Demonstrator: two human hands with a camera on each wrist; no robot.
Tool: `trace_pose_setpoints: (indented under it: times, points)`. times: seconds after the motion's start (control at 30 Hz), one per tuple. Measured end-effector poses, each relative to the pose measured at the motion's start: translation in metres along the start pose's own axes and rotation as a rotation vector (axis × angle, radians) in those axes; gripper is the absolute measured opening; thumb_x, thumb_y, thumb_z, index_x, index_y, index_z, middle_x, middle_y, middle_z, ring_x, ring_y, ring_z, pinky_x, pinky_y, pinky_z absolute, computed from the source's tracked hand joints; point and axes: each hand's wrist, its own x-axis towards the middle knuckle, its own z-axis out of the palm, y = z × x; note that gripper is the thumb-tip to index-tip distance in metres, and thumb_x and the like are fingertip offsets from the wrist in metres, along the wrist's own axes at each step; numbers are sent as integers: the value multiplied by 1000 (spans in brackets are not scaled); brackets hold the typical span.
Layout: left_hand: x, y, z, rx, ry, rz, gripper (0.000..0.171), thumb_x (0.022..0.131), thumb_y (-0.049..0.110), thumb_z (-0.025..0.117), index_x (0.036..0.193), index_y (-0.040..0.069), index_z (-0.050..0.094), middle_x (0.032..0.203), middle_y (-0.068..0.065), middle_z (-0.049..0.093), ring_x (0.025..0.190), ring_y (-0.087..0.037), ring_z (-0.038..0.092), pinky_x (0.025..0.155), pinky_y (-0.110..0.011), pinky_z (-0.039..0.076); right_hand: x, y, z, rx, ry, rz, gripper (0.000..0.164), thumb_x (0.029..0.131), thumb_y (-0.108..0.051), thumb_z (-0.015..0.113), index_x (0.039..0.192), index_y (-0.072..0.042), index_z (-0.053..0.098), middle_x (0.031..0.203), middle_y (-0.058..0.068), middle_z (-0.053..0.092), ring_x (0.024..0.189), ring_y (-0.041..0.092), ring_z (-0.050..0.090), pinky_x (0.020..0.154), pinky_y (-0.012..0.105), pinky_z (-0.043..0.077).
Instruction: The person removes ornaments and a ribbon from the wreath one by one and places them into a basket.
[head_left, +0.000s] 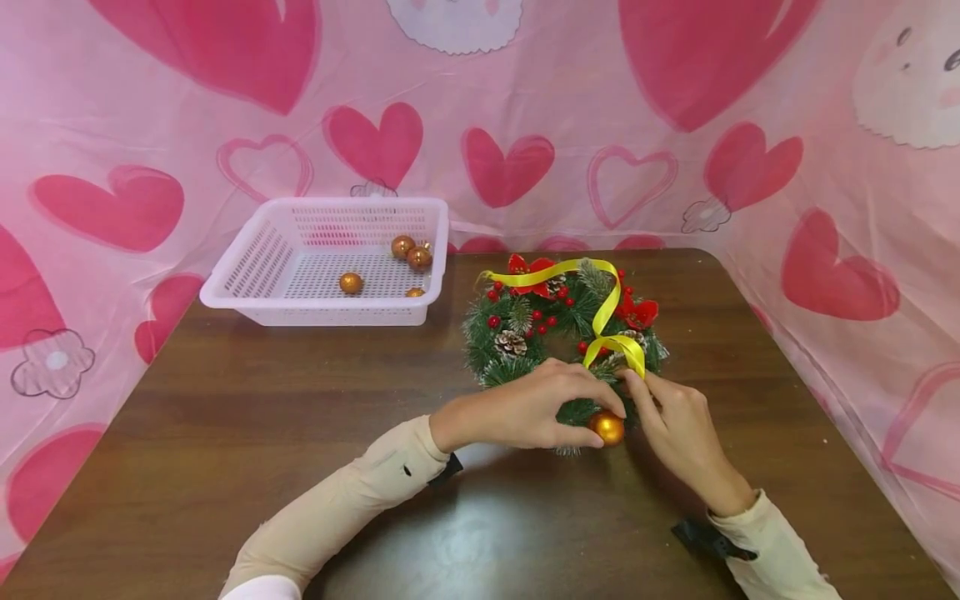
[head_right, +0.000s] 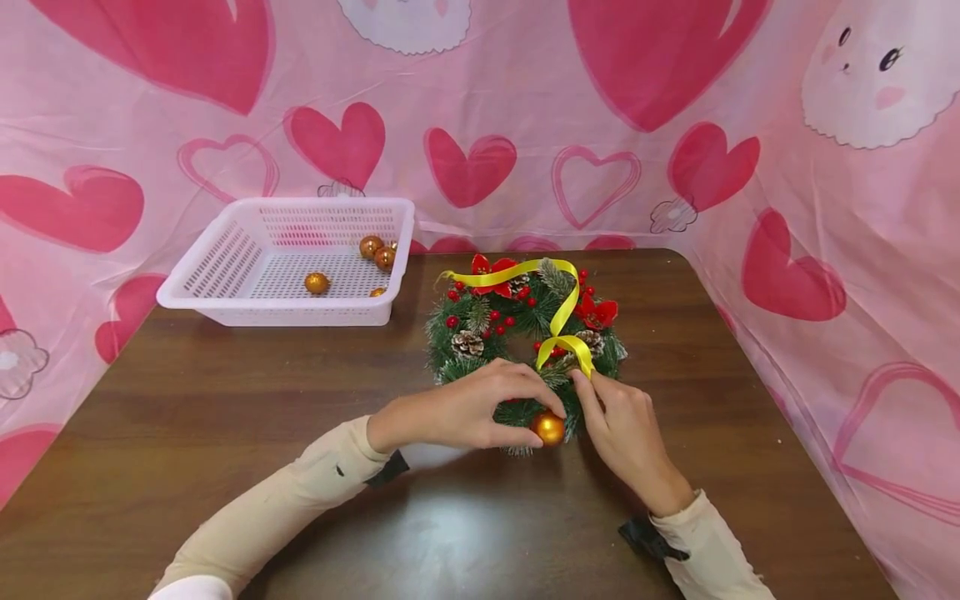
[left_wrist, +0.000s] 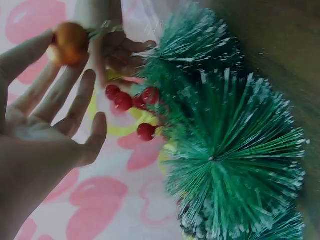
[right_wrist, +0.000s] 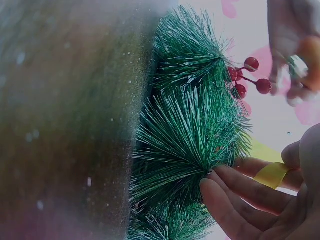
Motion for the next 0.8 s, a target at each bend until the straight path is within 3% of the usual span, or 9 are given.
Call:
trace_pose_setpoints:
  times: [0.17,0.33,0.47,0.6,0.8]
  points:
    - [-5,-1,-19,-103,209,39,38,90,19,75,125,9,64,123,2,67,110,1,58,98,-23,47,0,0,-1,-4,-6,12,22,98,-15,63,77,-10,67,59,-4,53,53,9,44,50,29,41]
    - [-12,-5,-40,-99,327,18,37,90,18,75,124,11,64,118,5,67,104,-2,59,94,-25,50,0,0,0,-13,-8,19,20,95,-16,67,76,-14,62,57,-3,45,53,12,39,51,27,35]
    - [-17,-7,-53,-50,404,10,35,91,19,74,124,11,64,116,5,67,107,-4,59,96,-27,49,-2,-1,0,-19,-19,24,7,91,-14,72,91,-6,72,69,4,64,56,14,49,52,30,43]
    - [-24,-14,-68,1,501,-11,33,92,17,73,123,9,65,115,2,68,108,-8,61,95,-31,50,-2,-1,0,-24,-26,15,23,88,-12,74,108,0,73,88,14,74,63,18,62,55,40,53]
    - [-45,-29,-87,11,620,-84,31,89,7,75,118,6,66,112,-2,68,96,-12,64,86,-35,54,-2,-6,-1,-54,-97,15,32,84,-9,75,115,-7,69,88,10,74,59,9,62,54,32,48]
